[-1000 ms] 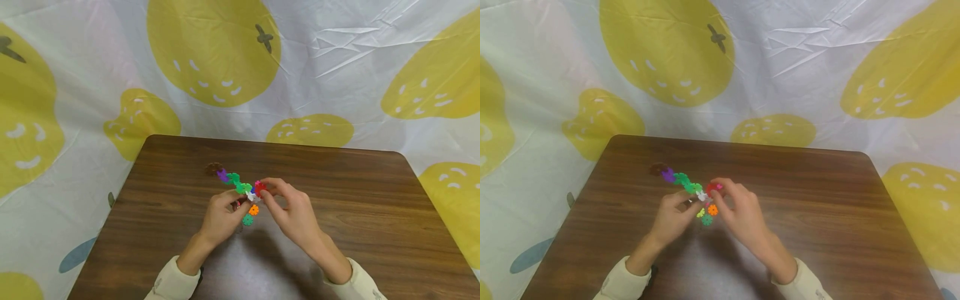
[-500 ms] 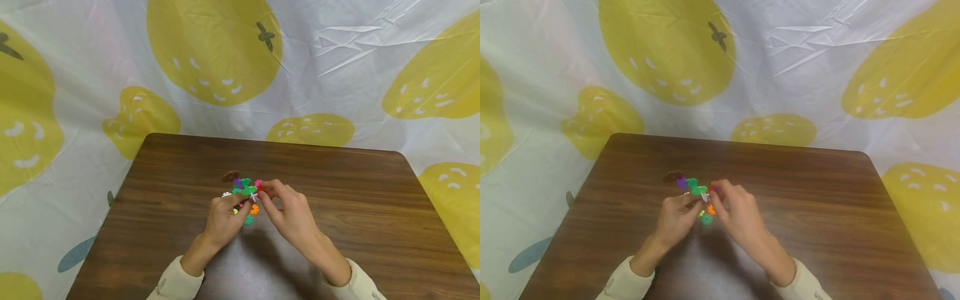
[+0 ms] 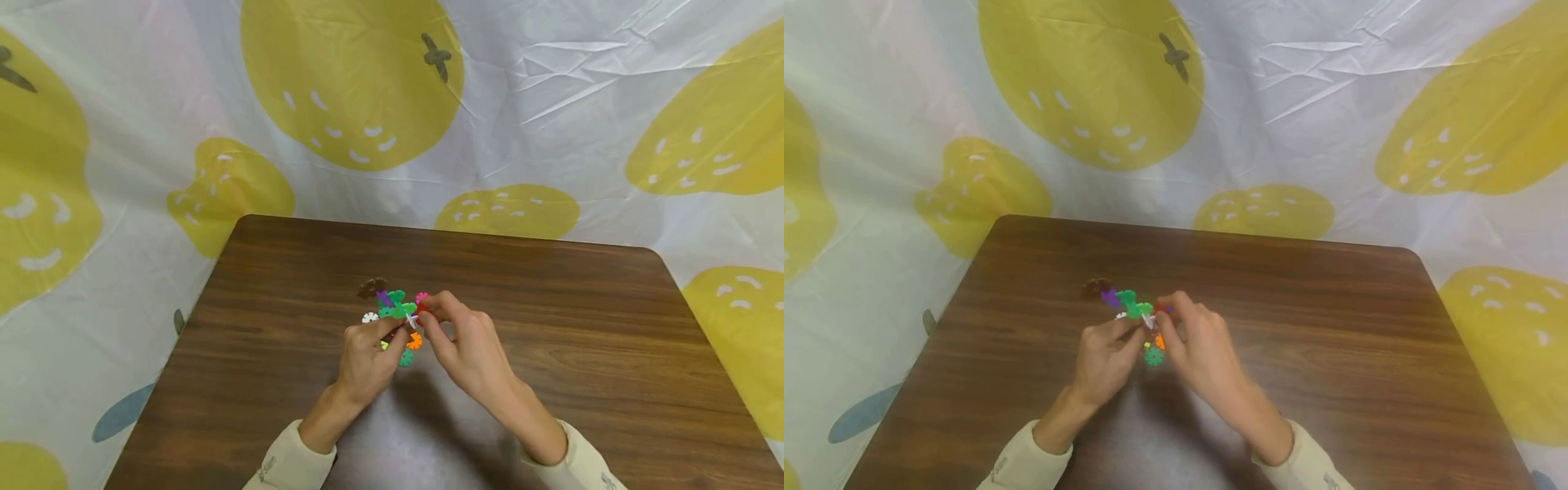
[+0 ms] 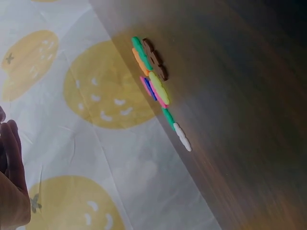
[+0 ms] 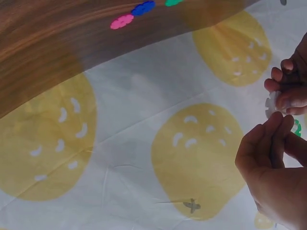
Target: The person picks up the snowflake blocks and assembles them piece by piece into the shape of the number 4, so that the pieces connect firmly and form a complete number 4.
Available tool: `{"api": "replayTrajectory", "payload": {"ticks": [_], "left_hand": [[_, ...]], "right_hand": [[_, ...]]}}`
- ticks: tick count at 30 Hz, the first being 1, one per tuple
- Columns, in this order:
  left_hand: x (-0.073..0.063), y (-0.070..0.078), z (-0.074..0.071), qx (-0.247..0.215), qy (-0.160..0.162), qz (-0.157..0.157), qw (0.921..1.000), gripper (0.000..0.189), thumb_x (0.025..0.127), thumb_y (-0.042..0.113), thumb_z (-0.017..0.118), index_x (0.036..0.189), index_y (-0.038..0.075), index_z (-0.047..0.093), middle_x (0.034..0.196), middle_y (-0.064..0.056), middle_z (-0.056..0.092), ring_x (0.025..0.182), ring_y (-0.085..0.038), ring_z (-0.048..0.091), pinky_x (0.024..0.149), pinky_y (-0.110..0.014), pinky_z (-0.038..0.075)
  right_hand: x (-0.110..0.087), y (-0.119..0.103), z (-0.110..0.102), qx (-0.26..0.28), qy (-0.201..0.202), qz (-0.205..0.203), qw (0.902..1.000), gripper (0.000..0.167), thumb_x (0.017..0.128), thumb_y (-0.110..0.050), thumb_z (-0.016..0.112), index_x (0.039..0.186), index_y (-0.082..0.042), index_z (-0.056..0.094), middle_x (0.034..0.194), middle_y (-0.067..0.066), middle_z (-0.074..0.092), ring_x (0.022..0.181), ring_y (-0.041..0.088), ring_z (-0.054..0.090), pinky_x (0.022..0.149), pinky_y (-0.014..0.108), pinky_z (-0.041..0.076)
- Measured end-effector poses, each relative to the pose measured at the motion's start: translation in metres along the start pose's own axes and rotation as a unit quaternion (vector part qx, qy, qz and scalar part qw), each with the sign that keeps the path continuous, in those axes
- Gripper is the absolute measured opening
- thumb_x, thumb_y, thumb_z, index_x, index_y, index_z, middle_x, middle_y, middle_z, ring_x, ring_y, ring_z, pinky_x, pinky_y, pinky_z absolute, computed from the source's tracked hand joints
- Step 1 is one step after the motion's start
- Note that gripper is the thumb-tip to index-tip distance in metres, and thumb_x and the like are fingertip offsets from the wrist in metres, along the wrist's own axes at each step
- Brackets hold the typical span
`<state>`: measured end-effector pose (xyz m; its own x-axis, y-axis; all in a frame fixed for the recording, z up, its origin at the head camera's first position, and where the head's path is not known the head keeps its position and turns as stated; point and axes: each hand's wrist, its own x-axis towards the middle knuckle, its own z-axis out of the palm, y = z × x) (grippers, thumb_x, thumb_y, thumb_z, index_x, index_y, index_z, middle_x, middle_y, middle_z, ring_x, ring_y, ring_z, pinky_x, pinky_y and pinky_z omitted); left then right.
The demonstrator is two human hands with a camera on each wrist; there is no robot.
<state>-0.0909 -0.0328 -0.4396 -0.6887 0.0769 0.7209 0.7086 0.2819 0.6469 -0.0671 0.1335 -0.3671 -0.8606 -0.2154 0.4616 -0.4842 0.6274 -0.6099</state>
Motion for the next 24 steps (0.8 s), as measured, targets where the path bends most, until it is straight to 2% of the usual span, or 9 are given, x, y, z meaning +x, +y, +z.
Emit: {"api": "replayTrajectory", "payload": {"ticks": [5,8,13,17,20,24], "left_hand": [[0.000,-0.001,-0.002,-0.010,-0.014,0.003,0.9998,0.013,0.083,-0.008,0.069,0.086,-0.002,0.079,0.076,-0.010,0.078,0.060,-0.016,0.072,0.057,-0.018,0.058],[0.000,-0.002,-0.004,-0.014,-0.021,0.004,0.9997,0.014,0.082,-0.010,0.069,0.087,-0.002,0.079,0.078,-0.011,0.078,0.061,-0.016,0.072,0.058,-0.017,0.058],[0.003,-0.003,-0.008,-0.024,-0.016,0.004,0.9996,0.014,0.082,-0.011,0.070,0.088,-0.003,0.079,0.078,-0.012,0.078,0.061,-0.017,0.072,0.059,-0.020,0.059],[0.004,-0.002,-0.012,-0.023,-0.017,-0.005,0.9996,0.010,0.083,-0.008,0.073,0.088,-0.001,0.079,0.078,-0.011,0.078,0.060,-0.017,0.071,0.060,-0.019,0.059],[0.005,-0.001,-0.014,-0.017,-0.021,-0.013,0.9996,0.007,0.084,-0.005,0.075,0.086,0.000,0.079,0.077,-0.009,0.078,0.060,-0.016,0.071,0.060,-0.019,0.058],[0.005,-0.001,-0.016,-0.008,-0.022,-0.018,0.9996,0.007,0.083,-0.007,0.074,0.084,-0.001,0.078,0.076,-0.009,0.078,0.059,-0.016,0.070,0.059,-0.021,0.058]], "right_hand": [[0.000,0.000,-0.002,0.017,-0.019,0.018,0.9995,0.018,0.095,-0.009,0.072,0.114,-0.008,0.071,0.082,0.001,0.077,0.069,0.007,0.068,0.054,0.020,0.052],[-0.001,0.002,-0.004,0.025,-0.030,0.024,0.9989,0.024,0.096,-0.011,0.073,0.120,-0.010,0.071,0.082,-0.001,0.077,0.068,0.006,0.067,0.054,0.020,0.053],[-0.002,0.007,-0.009,0.020,-0.033,0.021,0.9990,0.034,0.097,-0.017,0.072,0.131,-0.012,0.068,0.080,-0.007,0.074,0.068,0.006,0.065,0.047,0.020,0.042],[0.000,0.017,-0.016,-0.011,-0.013,0.018,0.9997,0.036,0.096,-0.018,0.074,0.131,-0.011,0.067,0.083,-0.008,0.071,0.072,0.007,0.064,0.058,0.023,0.047],[0.000,0.029,-0.021,-0.039,0.006,0.013,0.9991,0.037,0.094,-0.017,0.077,0.129,-0.010,0.068,0.091,-0.004,0.071,0.081,0.010,0.065,0.072,0.026,0.053],[-0.002,0.050,-0.023,-0.054,0.012,0.012,0.9984,0.040,0.092,-0.016,0.079,0.129,-0.006,0.068,0.102,0.002,0.070,0.096,0.017,0.066,0.081,0.032,0.055]]}}
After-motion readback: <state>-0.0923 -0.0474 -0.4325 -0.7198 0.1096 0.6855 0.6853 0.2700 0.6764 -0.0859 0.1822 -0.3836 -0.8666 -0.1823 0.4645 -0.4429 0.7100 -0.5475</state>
